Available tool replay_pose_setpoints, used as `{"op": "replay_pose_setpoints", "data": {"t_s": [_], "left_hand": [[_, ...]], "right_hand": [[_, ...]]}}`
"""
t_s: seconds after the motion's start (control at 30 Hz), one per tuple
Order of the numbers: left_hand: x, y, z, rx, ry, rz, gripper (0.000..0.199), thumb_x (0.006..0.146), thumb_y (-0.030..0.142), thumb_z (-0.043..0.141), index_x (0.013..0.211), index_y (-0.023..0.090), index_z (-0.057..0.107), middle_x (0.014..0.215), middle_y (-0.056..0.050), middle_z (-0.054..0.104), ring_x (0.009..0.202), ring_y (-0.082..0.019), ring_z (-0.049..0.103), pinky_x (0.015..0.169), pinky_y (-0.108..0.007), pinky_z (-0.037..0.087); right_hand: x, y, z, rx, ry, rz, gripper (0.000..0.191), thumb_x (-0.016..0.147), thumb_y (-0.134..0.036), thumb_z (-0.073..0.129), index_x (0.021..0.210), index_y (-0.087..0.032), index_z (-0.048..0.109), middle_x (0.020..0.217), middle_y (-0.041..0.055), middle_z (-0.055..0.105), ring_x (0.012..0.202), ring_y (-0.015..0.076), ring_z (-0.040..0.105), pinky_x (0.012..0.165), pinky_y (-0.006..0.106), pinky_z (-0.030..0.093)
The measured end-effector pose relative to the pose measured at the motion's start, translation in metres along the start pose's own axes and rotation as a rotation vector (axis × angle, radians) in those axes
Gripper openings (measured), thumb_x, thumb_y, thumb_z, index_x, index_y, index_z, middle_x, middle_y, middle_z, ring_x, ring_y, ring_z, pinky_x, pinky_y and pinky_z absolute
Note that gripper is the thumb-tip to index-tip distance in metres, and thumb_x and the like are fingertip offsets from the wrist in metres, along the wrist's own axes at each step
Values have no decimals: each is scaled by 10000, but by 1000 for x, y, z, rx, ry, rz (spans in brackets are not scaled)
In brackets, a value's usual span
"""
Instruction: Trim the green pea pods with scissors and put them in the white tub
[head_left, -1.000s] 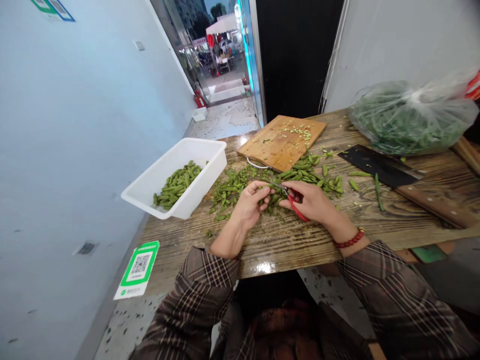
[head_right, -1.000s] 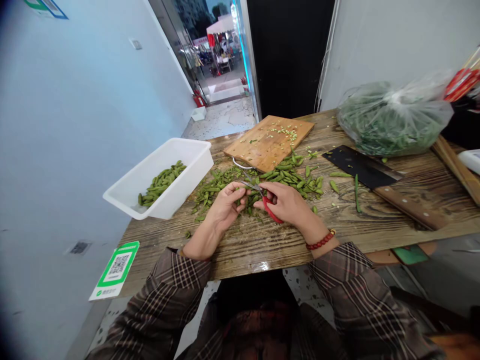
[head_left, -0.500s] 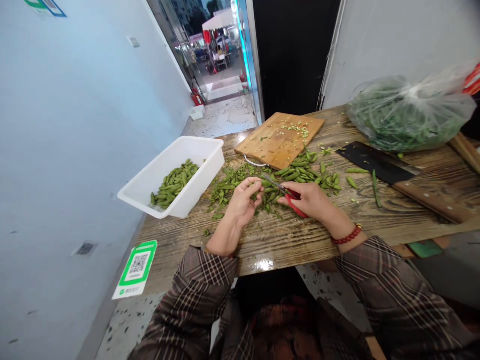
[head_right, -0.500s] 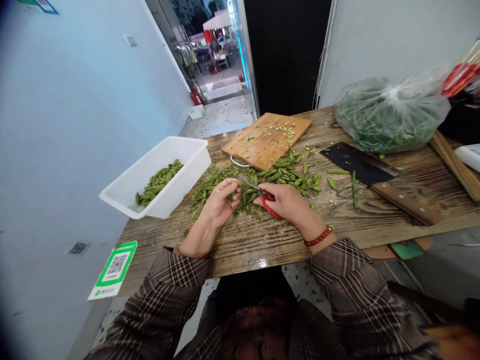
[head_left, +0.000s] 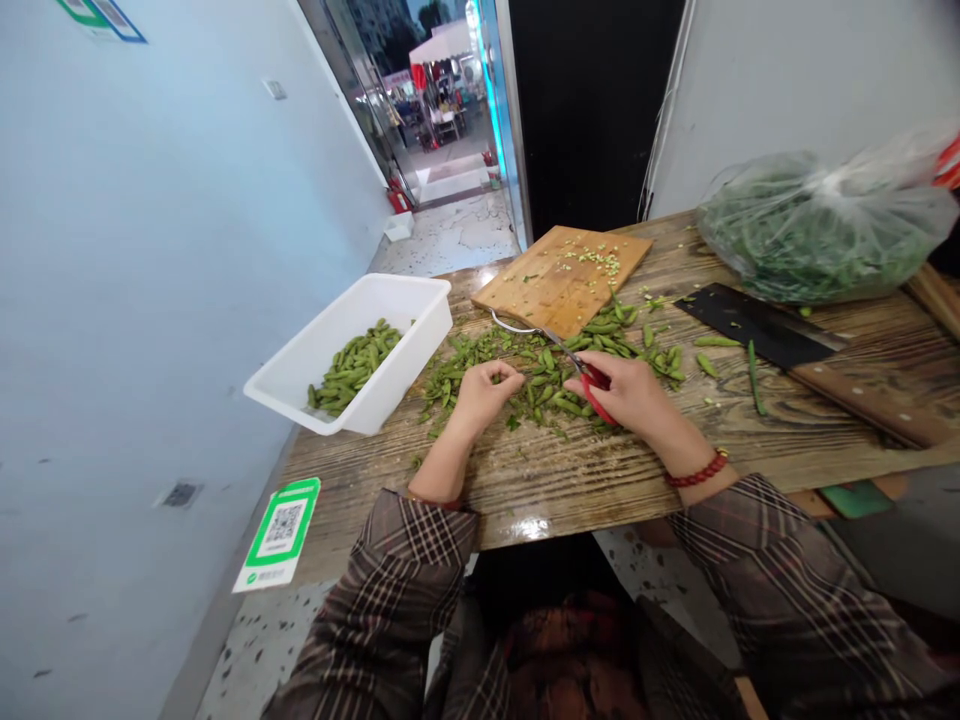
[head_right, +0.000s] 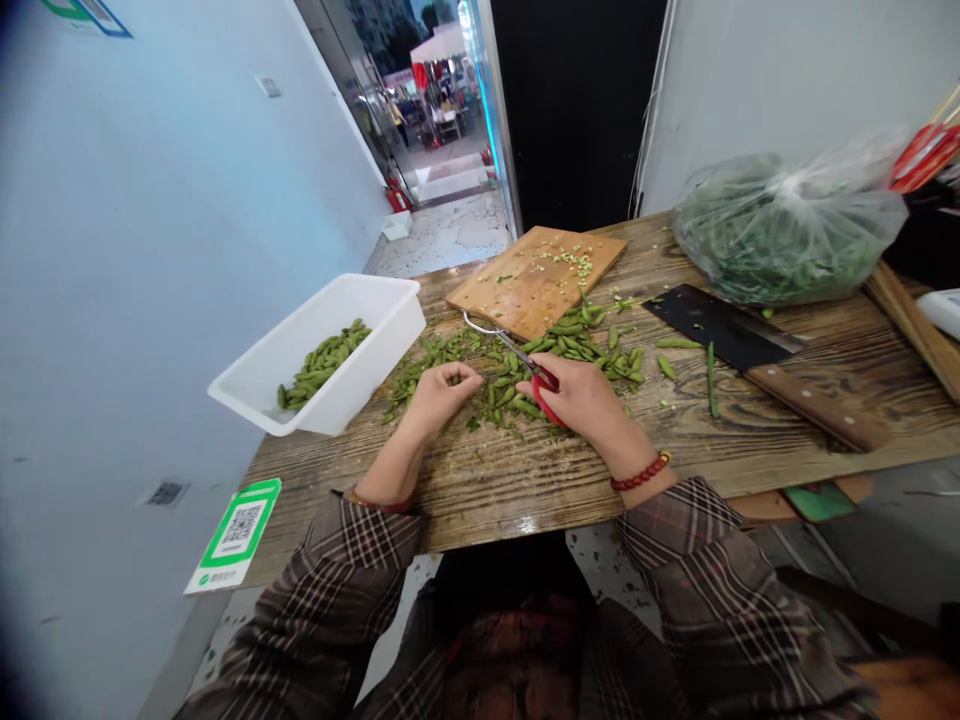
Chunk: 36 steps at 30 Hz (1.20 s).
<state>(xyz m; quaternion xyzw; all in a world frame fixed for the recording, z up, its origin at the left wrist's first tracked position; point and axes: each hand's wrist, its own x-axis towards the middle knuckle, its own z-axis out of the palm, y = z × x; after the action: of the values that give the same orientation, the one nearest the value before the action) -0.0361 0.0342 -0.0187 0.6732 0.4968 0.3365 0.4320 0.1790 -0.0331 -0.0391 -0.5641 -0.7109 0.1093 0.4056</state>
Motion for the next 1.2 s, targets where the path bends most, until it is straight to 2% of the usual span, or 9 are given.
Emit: {"op": "replay_pose_setpoints", "data": {"t_s": [0.1, 0.2, 0.37, 0.47, 0.57, 0.67, 0.8, 1.0, 1.2], "left_hand": [[2, -5, 6, 385, -28, 99, 208, 669, 349, 696, 618, 156, 638, 590, 3, 589, 588, -122, 497, 596, -248, 358], [2, -8, 9, 470, -85, 119, 168, 671, 326, 680, 637, 163, 663, 586, 6, 598, 577, -126, 502, 590, -250, 348], [2, -6, 6, 139, -42, 107, 35, 615, 181, 685, 621, 157, 661, 590, 10, 599, 570, -107, 494, 577, -220, 357], [-1, -1, 3, -102, -19, 43, 107, 630, 225, 714, 673, 154, 647, 621, 11, 595, 533, -81, 476, 511, -189, 339], [-6, 5, 1, -326, -74, -86, 211, 649, 291, 734, 756, 164, 605, 563, 39, 539, 421, -52, 401, 400, -171, 235], [-10, 11, 1, -473, -127, -133, 303, 627, 297, 768, 841, 160, 601, 630, 23, 583, 415, -39, 413, 370, -162, 202], [-14, 18, 2, -506, -154, -137, 393, 609, 307, 798, 935, 139, 657, 613, 34, 549, 420, -29, 403, 365, -159, 198], [-14, 15, 5, -481, -101, -129, 335, 622, 322, 798, 868, 158, 643, 506, 66, 471, 399, -37, 368, 376, -165, 181], [-15, 13, 13, -411, -82, -39, 268, 606, 281, 808, 788, 153, 660, 688, 28, 579, 472, -31, 399, 443, -178, 277]], "right_hand": [[0, 0, 1, -16, 11, -11, 384, 831, -479, 600, 1069, -186, 668, 784, 52, 687, 660, 186, 611, 630, 271, 443], [0, 0, 1, -23, 4, -16, 381, 834, -476, 597, 1071, -185, 666, 776, 51, 686, 663, 189, 614, 624, 271, 443], [0, -2, 1, -15, -2, -8, 381, 835, -474, 601, 1089, -197, 665, 800, 55, 700, 680, 193, 624, 633, 278, 453], [-1, -2, 0, -21, 2, -10, 397, 828, -485, 611, 1104, -204, 665, 849, 67, 711, 708, 202, 633, 653, 290, 461], [-1, -3, -1, -22, -30, -9, 430, 811, -503, 629, 1116, -202, 666, 849, 68, 710, 696, 197, 624, 648, 292, 462], [-1, -4, -1, -18, -69, -9, 438, 803, -511, 637, 1115, -206, 668, 835, 58, 700, 677, 184, 610, 636, 285, 455], [-2, -5, -1, -26, -86, -17, 437, 802, -515, 636, 1113, -210, 667, 818, 49, 685, 664, 175, 591, 615, 279, 439], [-2, -4, 2, -17, -116, -74, 406, 801, -487, 647, 1103, -217, 669, 789, 40, 659, 650, 161, 569, 606, 267, 427], [-2, -6, 2, 1, -148, -96, 412, 788, -482, 662, 1103, -216, 664, 771, 36, 644, 643, 157, 557, 617, 269, 428]]}}
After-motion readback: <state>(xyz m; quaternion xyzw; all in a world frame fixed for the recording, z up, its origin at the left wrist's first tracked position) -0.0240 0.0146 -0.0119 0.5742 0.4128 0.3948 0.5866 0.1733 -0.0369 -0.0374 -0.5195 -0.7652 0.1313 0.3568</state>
